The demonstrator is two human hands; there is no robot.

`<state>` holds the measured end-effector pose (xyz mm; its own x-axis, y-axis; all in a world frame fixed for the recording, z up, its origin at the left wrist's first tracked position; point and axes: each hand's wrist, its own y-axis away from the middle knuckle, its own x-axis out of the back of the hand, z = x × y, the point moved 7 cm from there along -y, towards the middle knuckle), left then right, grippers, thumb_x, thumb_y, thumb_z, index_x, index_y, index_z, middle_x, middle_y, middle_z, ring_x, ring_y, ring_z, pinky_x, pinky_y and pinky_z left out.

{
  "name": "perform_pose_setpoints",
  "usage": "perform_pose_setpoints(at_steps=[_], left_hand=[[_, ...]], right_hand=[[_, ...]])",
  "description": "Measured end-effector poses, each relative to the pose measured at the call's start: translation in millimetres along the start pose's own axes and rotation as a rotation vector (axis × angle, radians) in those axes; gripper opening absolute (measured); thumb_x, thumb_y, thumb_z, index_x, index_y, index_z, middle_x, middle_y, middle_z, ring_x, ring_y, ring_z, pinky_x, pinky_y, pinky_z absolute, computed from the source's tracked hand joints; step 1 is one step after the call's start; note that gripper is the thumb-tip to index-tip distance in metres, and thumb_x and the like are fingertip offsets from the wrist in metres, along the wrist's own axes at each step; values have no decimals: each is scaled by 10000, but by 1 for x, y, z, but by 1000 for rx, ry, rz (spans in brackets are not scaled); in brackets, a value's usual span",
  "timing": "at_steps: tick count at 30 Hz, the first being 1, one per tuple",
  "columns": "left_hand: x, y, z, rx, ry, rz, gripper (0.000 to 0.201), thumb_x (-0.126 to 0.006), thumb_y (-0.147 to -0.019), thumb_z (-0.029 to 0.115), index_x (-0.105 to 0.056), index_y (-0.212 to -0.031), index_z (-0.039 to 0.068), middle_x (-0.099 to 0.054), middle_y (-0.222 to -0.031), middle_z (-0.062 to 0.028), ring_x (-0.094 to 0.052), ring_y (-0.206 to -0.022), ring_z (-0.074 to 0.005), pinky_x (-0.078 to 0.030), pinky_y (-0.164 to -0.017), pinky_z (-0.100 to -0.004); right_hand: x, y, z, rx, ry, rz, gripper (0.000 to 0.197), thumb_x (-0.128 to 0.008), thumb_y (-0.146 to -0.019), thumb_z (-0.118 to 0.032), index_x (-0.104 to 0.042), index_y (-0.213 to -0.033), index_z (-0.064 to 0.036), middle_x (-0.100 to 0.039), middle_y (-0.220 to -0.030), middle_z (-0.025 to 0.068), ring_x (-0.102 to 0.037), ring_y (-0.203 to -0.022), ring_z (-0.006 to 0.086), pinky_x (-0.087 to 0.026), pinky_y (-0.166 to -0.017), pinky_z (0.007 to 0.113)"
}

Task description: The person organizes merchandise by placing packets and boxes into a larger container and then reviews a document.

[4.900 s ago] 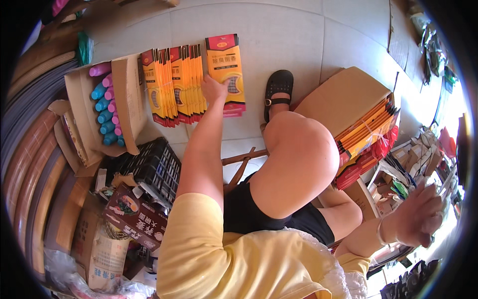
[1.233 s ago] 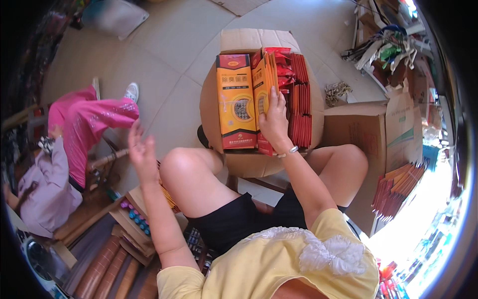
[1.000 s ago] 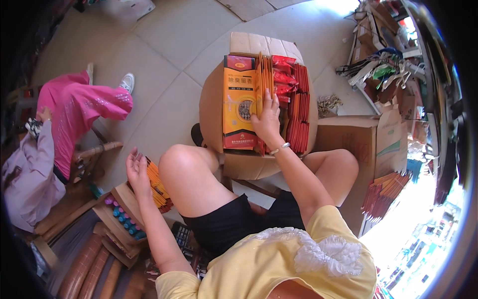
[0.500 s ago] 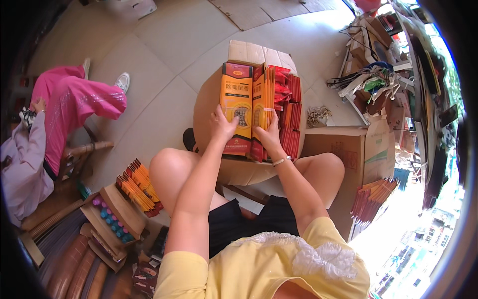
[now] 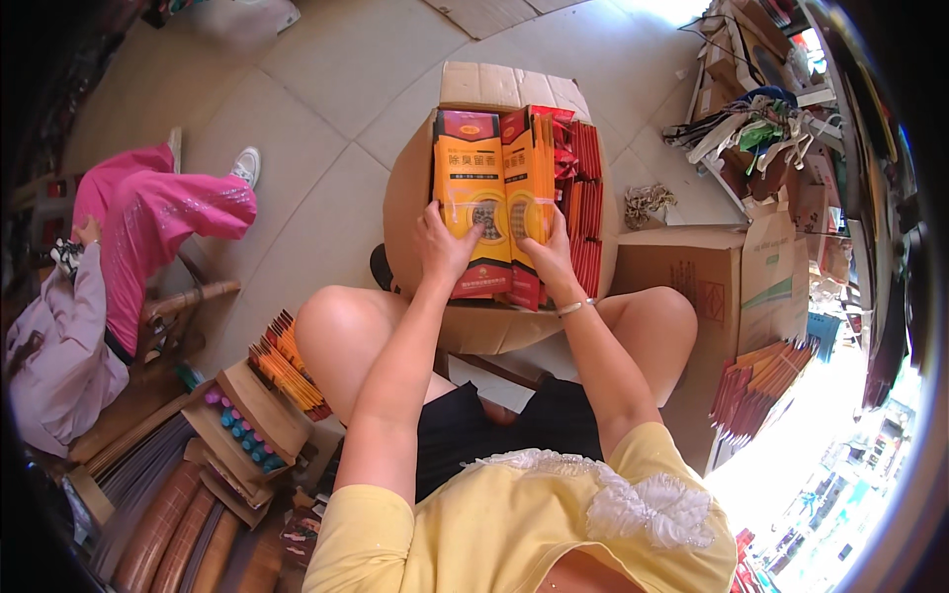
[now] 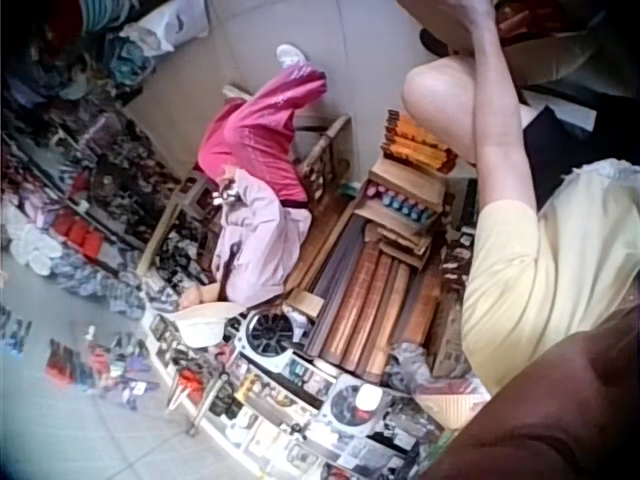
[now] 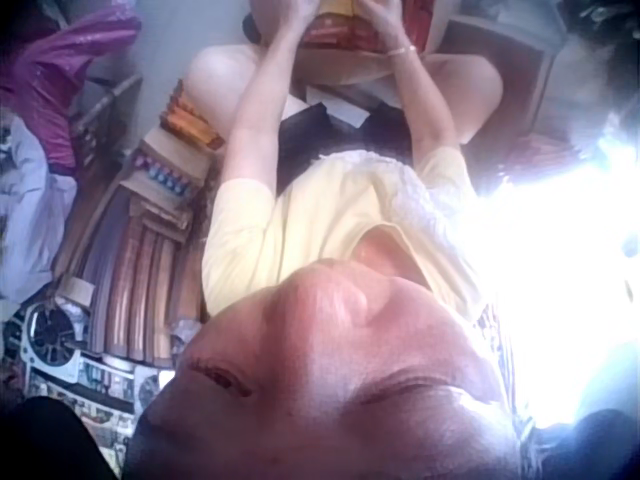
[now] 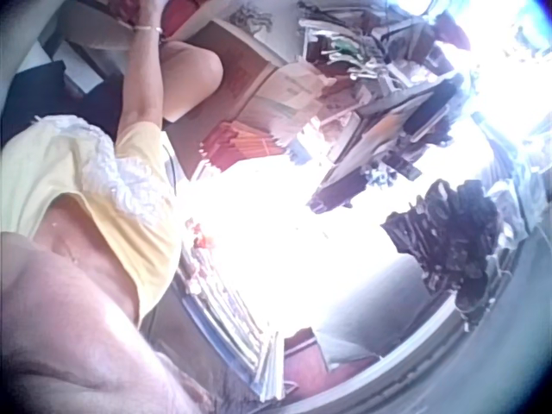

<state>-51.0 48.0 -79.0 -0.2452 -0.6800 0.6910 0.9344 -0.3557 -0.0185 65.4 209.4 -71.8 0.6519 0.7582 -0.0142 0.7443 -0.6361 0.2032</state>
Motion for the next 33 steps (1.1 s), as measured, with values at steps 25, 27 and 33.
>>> perform_pose_setpoints(at_steps=[25, 27, 33], left_hand=[[-4, 4, -23, 590, 1684, -586, 560, -585, -818, 111, -364, -1327, 31, -531, -1200, -143, -582, -1030, -255, -511, -870, -367], [-8, 5, -29, 606, 1690, -589, 533, -575, -818, 120, -394, -1311, 27, -538, -1198, -143, -581, -1034, -253, -509, -872, -367], [-3, 9, -48, 688, 1672, -483, 523, -556, -815, 284, -474, -1249, 5, -612, -1092, -139, -608, -986, -252, -509, -868, -367]], right_hand=[[64, 19, -67, -228, -352, -16, 572, -538, -748, 54, -367, -1293, 21, -554, -1144, 136, -594, -998, 208, -502, -850, 314], [65, 13, -82, -188, -318, -59, 582, -542, -743, 53, -362, -1296, 28, -552, -1156, 131, -586, -1012, 202, -489, -873, 311], [50, 12, -117, 12, -117, -44, 624, -533, -737, 75, -342, -1328, 15, -499, -1235, 119, -506, -1133, 189, -436, -939, 305]])
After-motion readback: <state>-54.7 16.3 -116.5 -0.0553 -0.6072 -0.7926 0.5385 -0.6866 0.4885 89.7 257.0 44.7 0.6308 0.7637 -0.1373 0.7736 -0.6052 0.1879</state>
